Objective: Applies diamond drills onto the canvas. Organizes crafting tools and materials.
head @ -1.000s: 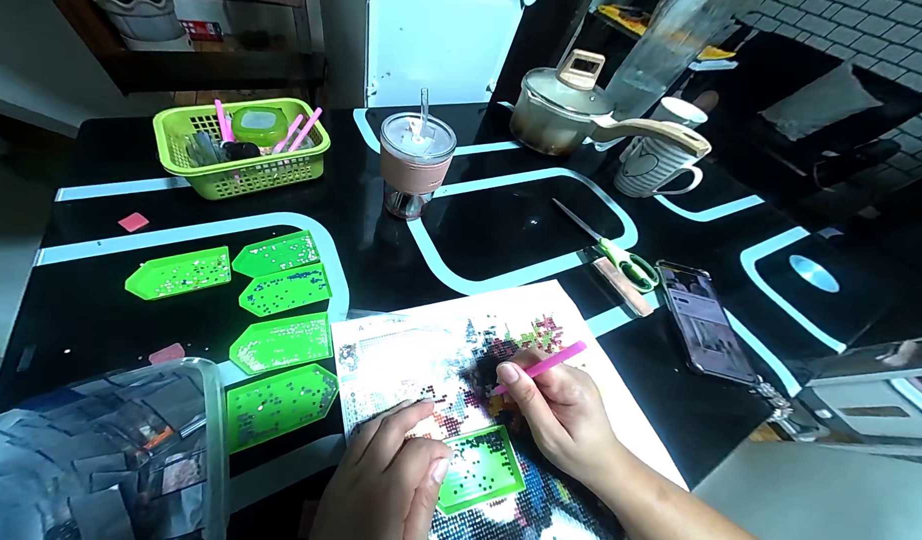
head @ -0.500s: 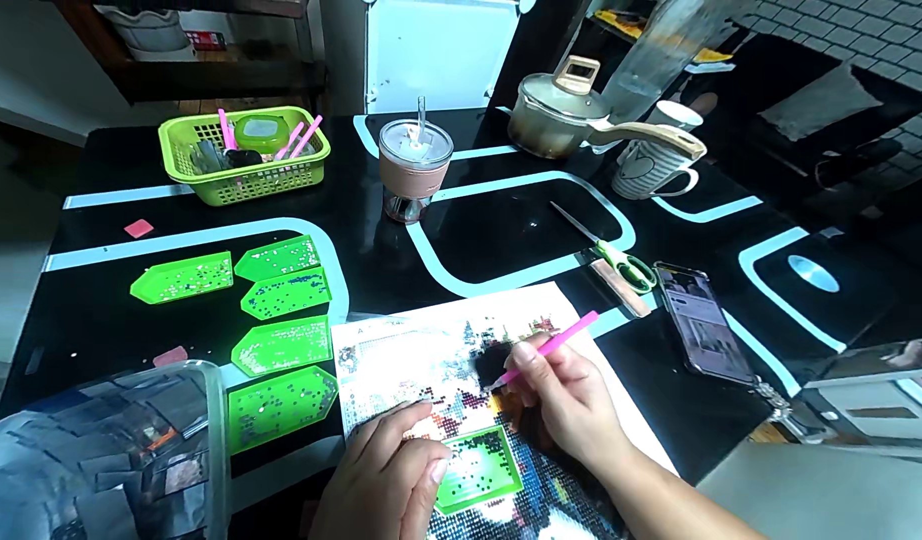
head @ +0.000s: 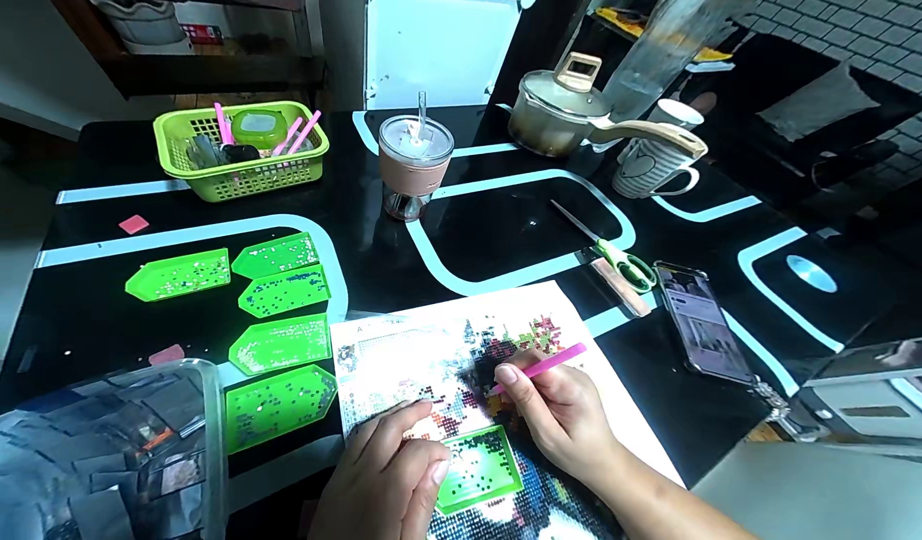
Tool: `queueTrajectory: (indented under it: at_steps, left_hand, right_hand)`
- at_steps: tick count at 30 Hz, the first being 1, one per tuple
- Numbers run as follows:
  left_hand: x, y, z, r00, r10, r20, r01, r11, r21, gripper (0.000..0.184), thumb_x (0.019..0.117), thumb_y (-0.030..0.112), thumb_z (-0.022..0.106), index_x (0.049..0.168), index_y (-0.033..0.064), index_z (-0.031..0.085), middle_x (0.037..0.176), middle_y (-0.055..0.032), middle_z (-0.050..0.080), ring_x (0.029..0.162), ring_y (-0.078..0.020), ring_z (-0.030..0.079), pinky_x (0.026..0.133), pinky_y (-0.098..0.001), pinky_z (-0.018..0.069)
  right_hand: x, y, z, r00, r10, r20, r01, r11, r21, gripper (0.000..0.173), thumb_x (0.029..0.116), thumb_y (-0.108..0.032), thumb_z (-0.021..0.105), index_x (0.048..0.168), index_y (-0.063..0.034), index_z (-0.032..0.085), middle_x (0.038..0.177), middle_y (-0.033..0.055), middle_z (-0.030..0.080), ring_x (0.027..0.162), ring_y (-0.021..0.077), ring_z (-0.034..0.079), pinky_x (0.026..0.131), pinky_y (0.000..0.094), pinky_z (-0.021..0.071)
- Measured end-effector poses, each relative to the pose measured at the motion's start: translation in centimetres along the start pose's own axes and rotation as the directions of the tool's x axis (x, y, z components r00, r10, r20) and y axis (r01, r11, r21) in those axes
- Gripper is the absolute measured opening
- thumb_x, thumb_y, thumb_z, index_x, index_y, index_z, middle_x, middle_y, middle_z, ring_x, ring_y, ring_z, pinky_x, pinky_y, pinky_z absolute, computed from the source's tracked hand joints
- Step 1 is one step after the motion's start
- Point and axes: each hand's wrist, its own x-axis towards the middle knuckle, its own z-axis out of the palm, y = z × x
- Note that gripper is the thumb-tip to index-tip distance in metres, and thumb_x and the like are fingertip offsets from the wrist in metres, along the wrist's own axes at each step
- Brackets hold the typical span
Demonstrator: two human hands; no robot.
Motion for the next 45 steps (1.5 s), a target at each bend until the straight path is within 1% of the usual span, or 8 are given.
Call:
queueTrajectory:
  at_steps: [5,13,17,21,24,29,35,45]
  left_hand:
    - [0.0,0.0,0.0,1.0,-0.002,-0.004,0.002,1.0,-0.01,0.028,0.1064,0.023,0.051,0.103,0.0104,0.076,0.136,-0.0135,0.065,0.131,-0.0228,0.057,0.107,-0.0344,0.046]
    - [-0.1,0.1,-0.2,0.999,-0.038,-0.012,0.036,0.996,-0.081,0.023,0.1023,0.024,0.06,0.1,0.0125,0.08,0.137,-0.0151,0.064,0.128,-0.0239,0.058,0.105,-0.0351,0.0479]
    - [-0.1,0.2,-0.3,0.997,-0.066,-0.031,0.061,0.99,-0.129,0.023,0.1018,0.027,0.061,0.104,0.0142,0.08,0.135,-0.0128,0.065,0.126,-0.0209,0.059,0.103,-0.0335,0.0494]
    - [-0.1,0.2,-0.2,0.996,-0.064,-0.066,0.055,0.991,-0.125,0.024,0.0964,0.035,0.068,0.104,0.0155,0.079,0.128,-0.0102,0.068,0.122,-0.0198,0.06,0.1,-0.0335,0.0501]
    - [-0.1,-0.1,0.1,0.994,-0.043,-0.099,0.031,0.992,-0.12,0.023,0.0979,0.034,0.066,0.095,0.0152,0.08,0.123,-0.0078,0.07,0.12,-0.0171,0.061,0.099,-0.0312,0.0502]
    - [0.0,0.0,-0.2,0.995,-0.065,-0.082,0.053,0.988,-0.143,0.025,0.1013,0.028,0.061,0.095,0.0132,0.08,0.123,-0.0064,0.07,0.118,-0.0154,0.061,0.099,-0.0302,0.0496]
    - [0.1,0.1,-0.1,0.991,-0.084,-0.108,0.068,0.987,-0.145,0.042,0.1068,0.03,0.047,0.082,0.0073,0.073,0.125,-0.0071,0.07,0.111,-0.0124,0.065,0.093,-0.0281,0.0531]
    - [0.1,-0.3,0.4,0.986,-0.069,-0.155,0.047,0.989,-0.139,0.036,0.1072,0.029,0.047,0.093,0.0097,0.074,0.126,-0.0054,0.07,0.111,-0.0109,0.065,0.093,-0.0262,0.053]
  right_hand:
    - [0.2,-0.2,-0.3,0.983,0.185,-0.008,-0.181,0.969,0.168,0.029,0.1093,-0.028,0.049,0.092,-0.0119,0.065,0.072,-0.0063,0.062,0.063,-0.0029,0.058,0.059,0.0133,0.0499]
    - [2.6,-1.0,-2.2,0.713,0.7,0.041,-0.535,0.504,0.678,0.038,0.1113,-0.02,0.034,0.093,-0.0097,0.066,0.068,-0.0006,0.062,0.055,0.0023,0.054,0.055,0.0162,0.0474]
    - [1.0,-2.8,-1.6,0.864,0.501,0.046,-0.444,0.716,0.539,0.023,0.1073,-0.024,0.052,0.096,-0.017,0.071,0.079,-0.0028,0.073,0.065,0.0025,0.066,0.061,0.0177,0.0555]
    - [-0.2,-5.0,1.1,0.97,0.178,0.168,-0.241,0.82,0.519,0.019,0.1066,-0.02,0.057,0.104,-0.0054,0.069,0.09,-0.0004,0.072,0.079,0.0031,0.069,0.072,0.0214,0.0592]
    - [-0.2,-5.5,1.9,0.98,0.112,0.162,-0.18,0.842,0.508,0.02,0.1074,-0.018,0.055,0.105,-0.0016,0.066,0.089,0.0023,0.072,0.08,0.0039,0.069,0.073,0.0223,0.06]
    - [-0.4,-5.1,0.7,0.955,0.29,-0.052,-0.225,0.831,0.509,0.026,0.1103,-0.03,0.047,0.102,-0.0146,0.066,0.085,-0.0047,0.071,0.071,0.0005,0.066,0.062,0.0153,0.0552]
    - [-2.2,-4.0,1.6,0.996,0.08,0.029,-0.085,0.935,0.345,0.027,0.1107,-0.028,0.047,0.102,-0.0073,0.062,0.084,-0.002,0.065,0.075,-0.0028,0.062,0.067,0.0141,0.0531]
    - [-2.1,-3.7,1.9,0.996,-0.046,0.073,0.038,0.993,0.116,0.03,0.1106,-0.031,0.047,0.099,-0.0073,0.061,0.084,0.0032,0.065,0.079,0.0054,0.064,0.078,0.0214,0.0534]
